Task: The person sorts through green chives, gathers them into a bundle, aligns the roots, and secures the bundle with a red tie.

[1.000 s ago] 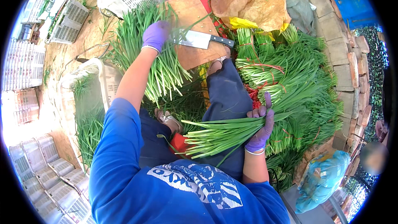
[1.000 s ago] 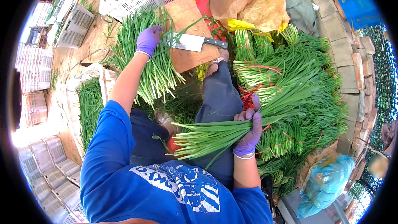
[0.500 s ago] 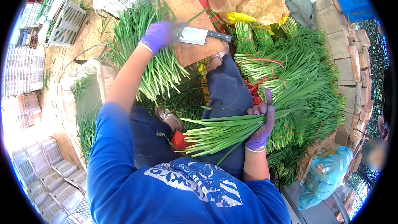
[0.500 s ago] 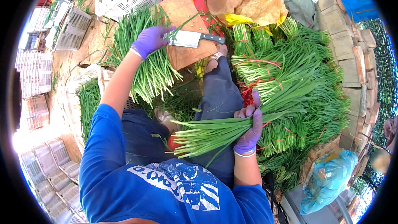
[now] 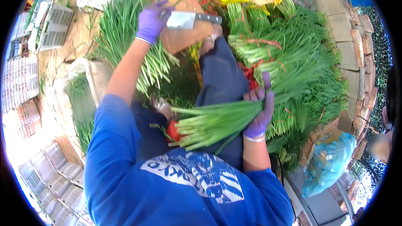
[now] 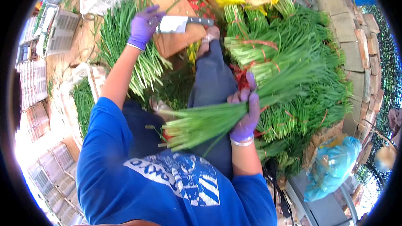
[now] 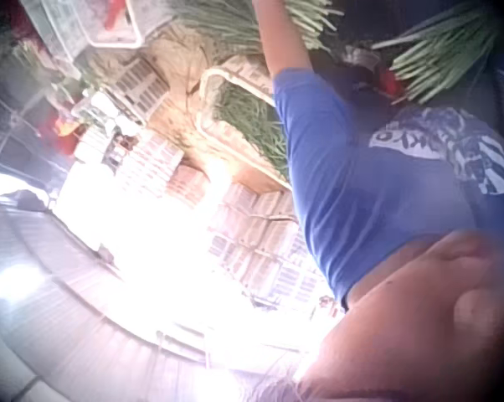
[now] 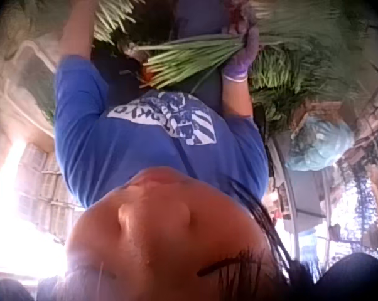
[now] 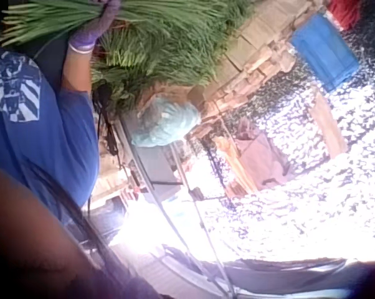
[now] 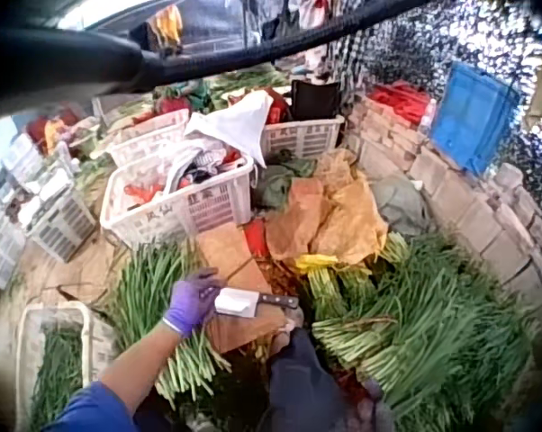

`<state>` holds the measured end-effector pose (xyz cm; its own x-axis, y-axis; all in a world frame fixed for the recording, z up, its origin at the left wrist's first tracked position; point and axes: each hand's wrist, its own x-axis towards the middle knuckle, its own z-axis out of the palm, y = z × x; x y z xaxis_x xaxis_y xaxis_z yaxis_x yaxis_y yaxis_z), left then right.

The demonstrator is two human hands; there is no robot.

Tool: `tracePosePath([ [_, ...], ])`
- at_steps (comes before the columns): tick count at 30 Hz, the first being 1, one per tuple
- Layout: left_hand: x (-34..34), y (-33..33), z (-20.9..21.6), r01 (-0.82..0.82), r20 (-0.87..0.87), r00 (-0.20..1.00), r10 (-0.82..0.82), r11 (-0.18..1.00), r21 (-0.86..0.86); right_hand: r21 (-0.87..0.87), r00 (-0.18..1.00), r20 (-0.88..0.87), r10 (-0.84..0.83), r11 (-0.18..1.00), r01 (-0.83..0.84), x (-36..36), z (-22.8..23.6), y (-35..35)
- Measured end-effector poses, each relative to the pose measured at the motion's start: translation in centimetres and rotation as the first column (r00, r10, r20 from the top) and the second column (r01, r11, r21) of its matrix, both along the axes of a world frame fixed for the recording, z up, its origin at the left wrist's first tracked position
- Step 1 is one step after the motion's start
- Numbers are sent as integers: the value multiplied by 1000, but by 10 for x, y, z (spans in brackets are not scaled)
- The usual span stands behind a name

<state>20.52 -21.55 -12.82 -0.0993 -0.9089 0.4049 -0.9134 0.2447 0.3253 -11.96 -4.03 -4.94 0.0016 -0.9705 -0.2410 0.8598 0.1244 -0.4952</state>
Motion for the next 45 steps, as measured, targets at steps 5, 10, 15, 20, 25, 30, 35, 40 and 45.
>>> tracePosePath([
  [5, -14, 110, 58, 421, -916, 389, 94, 867, 267, -13, 997, -59, -56, 998, 55, -6, -10, -6],
  [10, -74, 252, 35, 824, -486, -224, 845, 431, 369, -133, 995, -26, -92, 987, 88, -13, -27, -4],
  [15, -94, 283, 41, 732, -767, -309, 563, 655, 186, -495, 974, 47, 222, 852, -170, -35, -55, 5],
  [20, -83, 281, 50, 782, -863, -224, 453, 613, 119, -442, 886, -254, 388, 768, -464, -59, -52, 18],
  [25, -88, 266, 34, 784, -705, -22, 709, 450, 428, -370, 805, -354, 475, 720, -588, -74, -54, 16],
  [30, -88, 263, 29, 813, -656, -240, 716, 518, 268, -355, 782, -365, 504, 702, -618, -68, -58, 7],
  [35, -93, 262, 25, 843, -541, -335, 771, 502, 192, -362, 798, -319, 511, 713, -601, -75, -67, 9],
  [40, -100, 263, 15, 794, -640, -339, 689, 575, 198, -404, 823, -289, 489, 717, -568, -72, -66, 18],
  [45, -98, 259, 21, 718, -695, -288, 659, 629, 298, -411, 820, -280, 499, 710, -572, -67, -63, 14],
])
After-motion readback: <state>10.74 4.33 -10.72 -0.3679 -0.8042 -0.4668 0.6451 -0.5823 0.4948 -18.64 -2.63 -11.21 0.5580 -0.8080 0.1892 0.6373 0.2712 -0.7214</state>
